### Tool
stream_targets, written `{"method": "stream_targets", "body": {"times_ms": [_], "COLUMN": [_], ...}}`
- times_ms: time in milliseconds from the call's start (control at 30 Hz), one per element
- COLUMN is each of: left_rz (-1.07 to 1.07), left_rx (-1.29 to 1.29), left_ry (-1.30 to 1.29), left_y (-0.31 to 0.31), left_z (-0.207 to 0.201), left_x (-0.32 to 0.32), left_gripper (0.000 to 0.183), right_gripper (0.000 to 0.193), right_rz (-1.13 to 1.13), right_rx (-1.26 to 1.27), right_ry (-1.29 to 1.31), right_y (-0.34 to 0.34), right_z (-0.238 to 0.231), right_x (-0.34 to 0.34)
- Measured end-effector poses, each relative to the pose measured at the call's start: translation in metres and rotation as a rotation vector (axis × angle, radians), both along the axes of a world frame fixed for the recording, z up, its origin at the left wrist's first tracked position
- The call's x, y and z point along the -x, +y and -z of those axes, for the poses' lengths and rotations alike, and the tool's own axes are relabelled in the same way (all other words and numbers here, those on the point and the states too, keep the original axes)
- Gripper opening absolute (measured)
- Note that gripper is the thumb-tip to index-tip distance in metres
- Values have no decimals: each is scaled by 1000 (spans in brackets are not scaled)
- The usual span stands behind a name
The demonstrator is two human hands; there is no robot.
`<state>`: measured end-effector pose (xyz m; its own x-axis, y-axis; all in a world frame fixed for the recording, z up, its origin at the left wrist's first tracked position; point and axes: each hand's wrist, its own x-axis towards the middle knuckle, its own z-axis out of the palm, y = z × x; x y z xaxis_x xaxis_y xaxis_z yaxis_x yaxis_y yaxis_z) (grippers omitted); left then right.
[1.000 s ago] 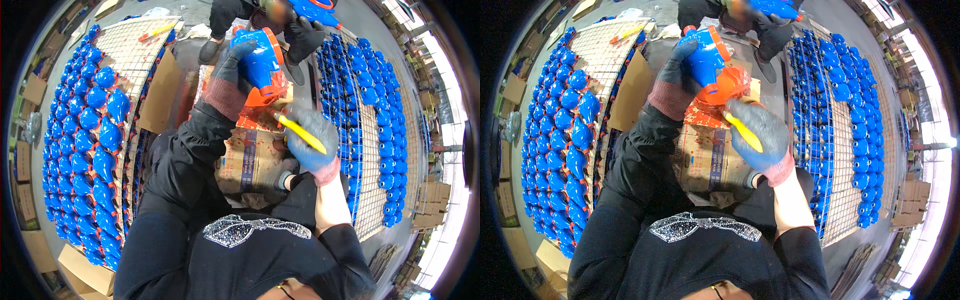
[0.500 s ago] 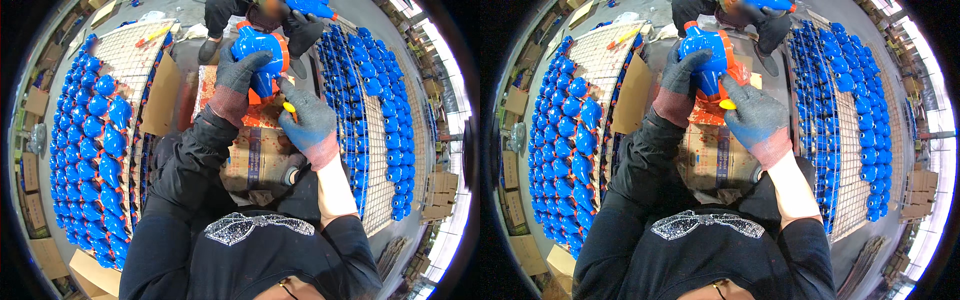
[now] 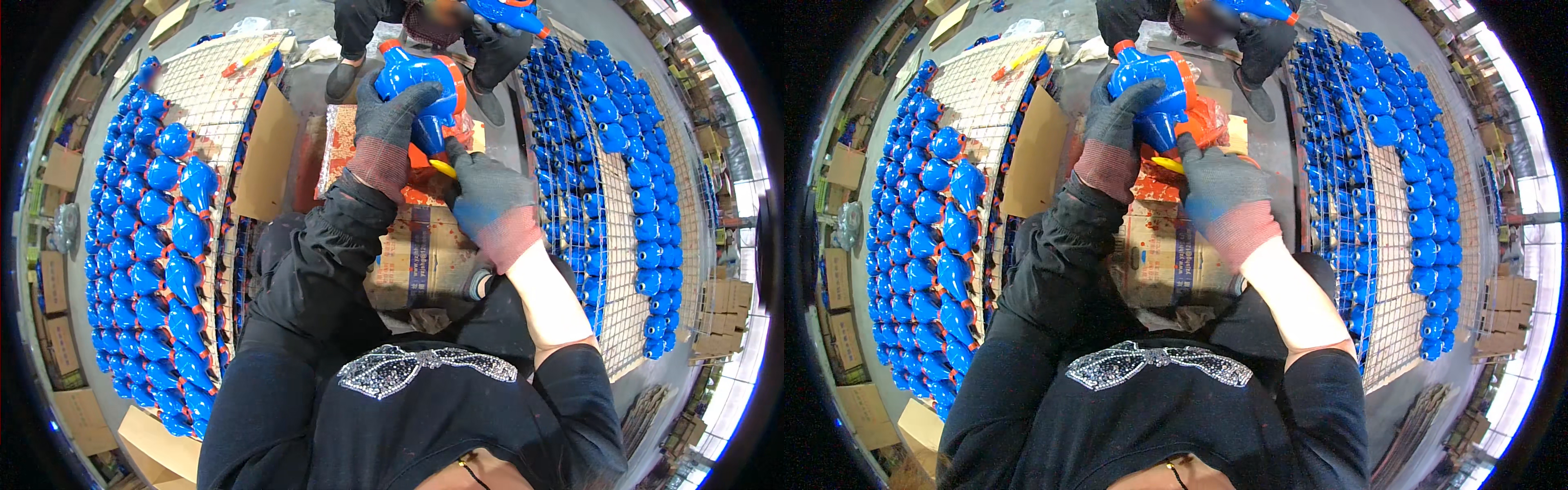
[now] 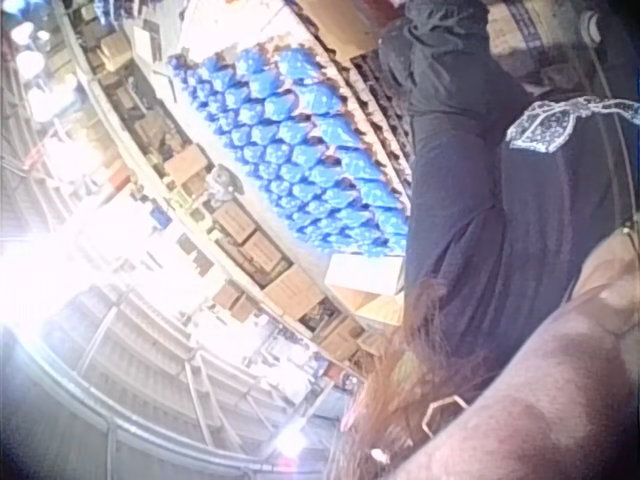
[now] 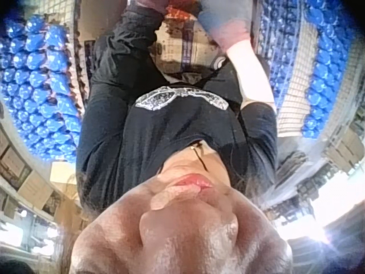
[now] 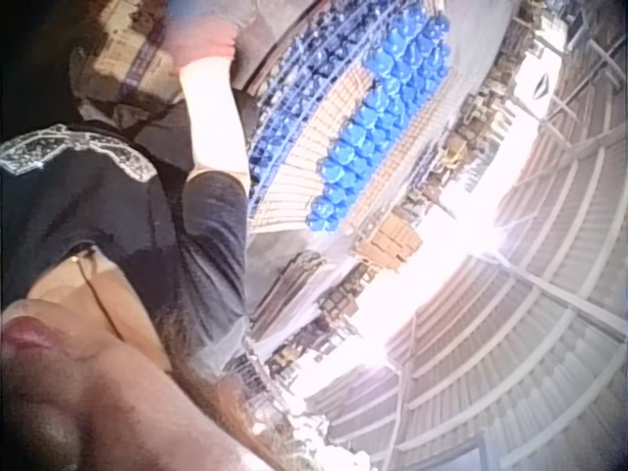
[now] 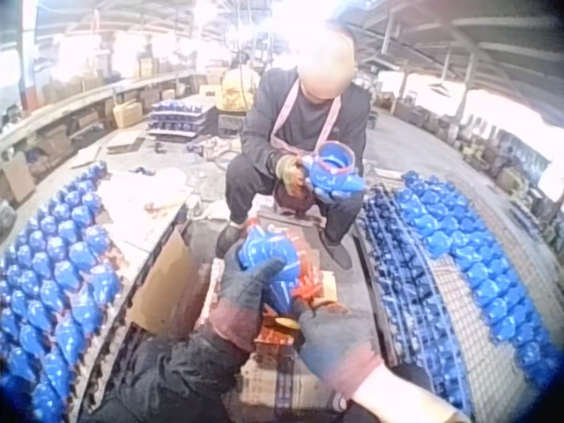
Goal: Manually painting industrial components with red paint using a brush.
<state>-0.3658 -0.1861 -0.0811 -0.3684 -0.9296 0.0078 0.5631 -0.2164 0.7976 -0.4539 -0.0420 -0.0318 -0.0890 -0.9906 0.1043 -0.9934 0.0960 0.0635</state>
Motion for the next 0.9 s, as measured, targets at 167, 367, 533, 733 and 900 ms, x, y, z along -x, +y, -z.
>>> {"method": "stream_targets", "body": {"times_ms": [167,367,533,733,900], "left_rz": [144,363,416,423,426], "left_rx": [-54,29,103,101,91], "left_ry": [307,612,695,696,627], "left_y": [9,0,0,-4,-2], "left_z": [-22,-22,-25,-18,-12], "left_x": [-5,9,9,8,5], "left_gripper": [71,66,64,68,72], "right_gripper": [43,28,19,35,32], "right_rz": [126,67,185,199,99], "right_rx": [133,146,359,356,446], "right_ry": [-240,-348,-858,-1635,-1730], "right_y": [11,15,9,-3,-19], "right_z": [4,22,24,11,31], "right_x": [26,53,50,32,23]}}
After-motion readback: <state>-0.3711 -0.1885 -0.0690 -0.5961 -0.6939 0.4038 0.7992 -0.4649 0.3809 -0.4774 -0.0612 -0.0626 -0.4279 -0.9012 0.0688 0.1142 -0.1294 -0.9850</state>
